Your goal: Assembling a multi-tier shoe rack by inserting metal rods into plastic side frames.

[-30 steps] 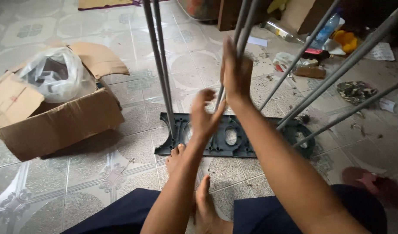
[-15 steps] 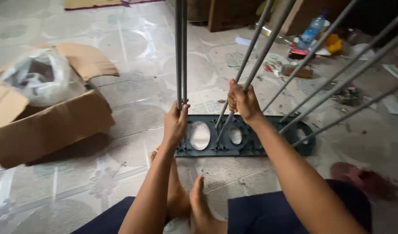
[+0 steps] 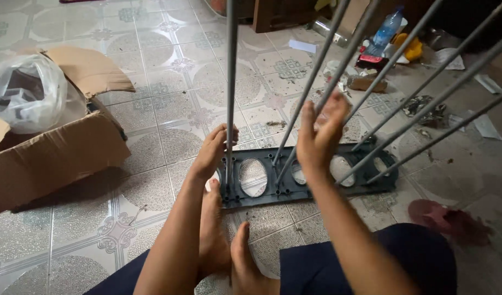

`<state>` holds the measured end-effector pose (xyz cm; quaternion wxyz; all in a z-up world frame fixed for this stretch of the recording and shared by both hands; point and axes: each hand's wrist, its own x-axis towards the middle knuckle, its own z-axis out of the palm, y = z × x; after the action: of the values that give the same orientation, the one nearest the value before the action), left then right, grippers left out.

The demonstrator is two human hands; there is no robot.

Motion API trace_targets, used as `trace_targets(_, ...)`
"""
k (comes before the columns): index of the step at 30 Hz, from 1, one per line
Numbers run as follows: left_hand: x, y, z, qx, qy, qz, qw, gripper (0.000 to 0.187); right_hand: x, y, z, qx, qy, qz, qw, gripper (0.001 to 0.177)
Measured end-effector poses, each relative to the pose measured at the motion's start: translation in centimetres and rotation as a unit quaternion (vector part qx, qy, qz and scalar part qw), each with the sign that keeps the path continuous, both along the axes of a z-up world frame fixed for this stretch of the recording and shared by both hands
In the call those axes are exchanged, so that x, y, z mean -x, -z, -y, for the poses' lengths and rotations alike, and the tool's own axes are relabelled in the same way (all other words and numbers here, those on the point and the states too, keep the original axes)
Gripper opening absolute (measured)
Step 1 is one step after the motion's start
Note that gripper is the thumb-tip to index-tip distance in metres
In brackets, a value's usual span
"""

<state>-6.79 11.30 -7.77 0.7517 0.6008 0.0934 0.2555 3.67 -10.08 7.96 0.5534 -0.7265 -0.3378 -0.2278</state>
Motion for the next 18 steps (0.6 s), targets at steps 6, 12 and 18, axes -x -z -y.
trace_targets(6,-3.3,2.4,1.0,-0.038,-0.050,0.099,0.993,0.031,3.4,0.8,-2.8,-0.016,-0.092,0.147,0.985,0.042)
trace_targets(12,-2.7,-1.7,1.8,-0.132,-0.143,-0.004,0.981,0.030,-0.7,-0.2,-10.1,0.018,-0.395,-0.041,0.917,0.059)
trace_targets(18,-1.8,-0.6,1.0,-0.161,-0.158,-0.004,0.974,0.028,-0.8,-2.5,-12.2,0.014,-0.551,-0.207,0.809,0.056)
